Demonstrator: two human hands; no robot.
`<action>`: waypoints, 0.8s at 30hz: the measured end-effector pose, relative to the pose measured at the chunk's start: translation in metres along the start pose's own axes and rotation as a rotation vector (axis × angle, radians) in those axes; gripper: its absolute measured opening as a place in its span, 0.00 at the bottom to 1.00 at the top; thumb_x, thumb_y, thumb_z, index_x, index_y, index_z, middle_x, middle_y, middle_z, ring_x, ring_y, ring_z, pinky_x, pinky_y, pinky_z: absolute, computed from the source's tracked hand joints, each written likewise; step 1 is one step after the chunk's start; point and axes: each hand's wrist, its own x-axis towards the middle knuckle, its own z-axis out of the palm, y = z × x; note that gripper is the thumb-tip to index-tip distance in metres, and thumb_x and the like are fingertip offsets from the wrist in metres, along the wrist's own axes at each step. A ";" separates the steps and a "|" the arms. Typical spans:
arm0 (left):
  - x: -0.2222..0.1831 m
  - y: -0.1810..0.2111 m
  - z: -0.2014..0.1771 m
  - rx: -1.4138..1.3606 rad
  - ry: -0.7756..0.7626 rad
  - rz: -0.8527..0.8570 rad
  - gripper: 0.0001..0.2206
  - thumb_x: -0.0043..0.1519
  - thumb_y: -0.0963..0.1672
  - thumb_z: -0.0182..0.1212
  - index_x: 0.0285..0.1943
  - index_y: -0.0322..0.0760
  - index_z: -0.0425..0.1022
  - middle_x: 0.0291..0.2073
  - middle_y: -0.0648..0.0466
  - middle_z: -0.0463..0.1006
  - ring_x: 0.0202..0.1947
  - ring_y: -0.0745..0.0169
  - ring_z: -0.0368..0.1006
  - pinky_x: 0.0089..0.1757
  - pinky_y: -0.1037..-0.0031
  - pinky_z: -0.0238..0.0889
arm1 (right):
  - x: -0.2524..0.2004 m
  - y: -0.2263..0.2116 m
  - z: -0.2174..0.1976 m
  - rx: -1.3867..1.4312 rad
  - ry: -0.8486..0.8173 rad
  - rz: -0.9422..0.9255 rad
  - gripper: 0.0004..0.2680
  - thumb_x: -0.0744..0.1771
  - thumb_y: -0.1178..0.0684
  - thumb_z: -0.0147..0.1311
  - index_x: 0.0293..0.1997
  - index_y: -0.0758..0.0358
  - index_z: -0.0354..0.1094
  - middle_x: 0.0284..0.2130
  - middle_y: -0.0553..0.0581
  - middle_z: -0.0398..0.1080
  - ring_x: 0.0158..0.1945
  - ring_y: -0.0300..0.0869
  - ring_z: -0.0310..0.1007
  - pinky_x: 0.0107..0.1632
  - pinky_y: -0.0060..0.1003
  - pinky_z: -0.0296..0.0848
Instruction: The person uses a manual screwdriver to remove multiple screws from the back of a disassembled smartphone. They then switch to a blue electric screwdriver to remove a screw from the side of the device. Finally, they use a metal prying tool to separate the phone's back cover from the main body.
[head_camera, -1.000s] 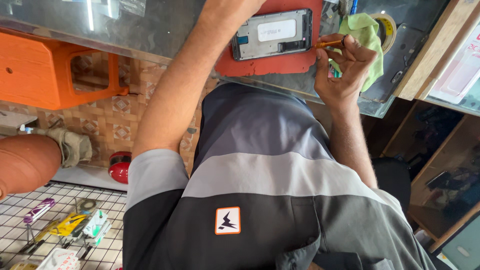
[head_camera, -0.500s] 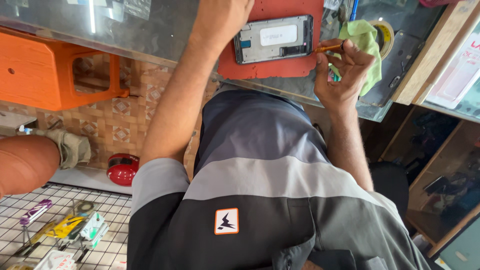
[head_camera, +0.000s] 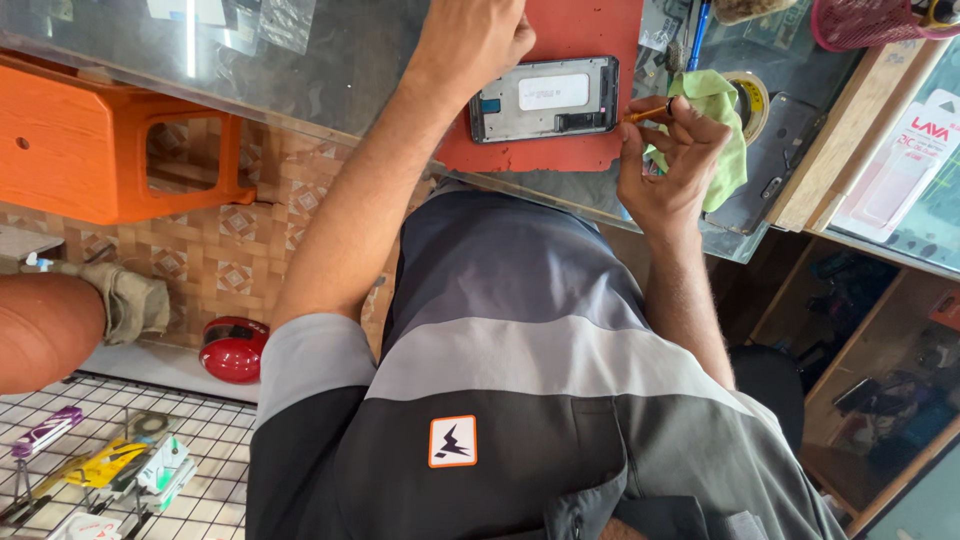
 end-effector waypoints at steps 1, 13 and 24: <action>-0.001 0.000 -0.003 -0.066 0.008 -0.005 0.05 0.52 0.39 0.68 0.29 0.33 0.75 0.19 0.48 0.76 0.20 0.51 0.74 0.28 0.62 0.68 | -0.001 0.001 0.000 -0.007 -0.002 0.002 0.20 0.72 0.74 0.54 0.63 0.65 0.44 0.54 0.71 0.67 0.56 0.51 0.78 0.52 0.36 0.84; -0.077 0.057 -0.050 -1.058 0.352 -0.460 0.14 0.65 0.32 0.65 0.52 0.28 0.64 0.42 0.48 0.77 0.47 0.63 0.80 0.48 0.73 0.78 | 0.008 -0.033 0.010 0.201 0.062 -0.074 0.25 0.72 0.74 0.49 0.66 0.50 0.36 0.53 0.73 0.69 0.53 0.53 0.78 0.55 0.45 0.86; -0.103 0.109 -0.053 -1.067 0.258 -0.272 0.22 0.67 0.31 0.62 0.54 0.37 0.50 0.44 0.45 0.75 0.50 0.59 0.78 0.55 0.66 0.76 | 0.010 -0.069 0.031 0.159 -0.023 -0.269 0.33 0.68 0.73 0.55 0.68 0.45 0.31 0.46 0.74 0.71 0.47 0.56 0.81 0.51 0.49 0.86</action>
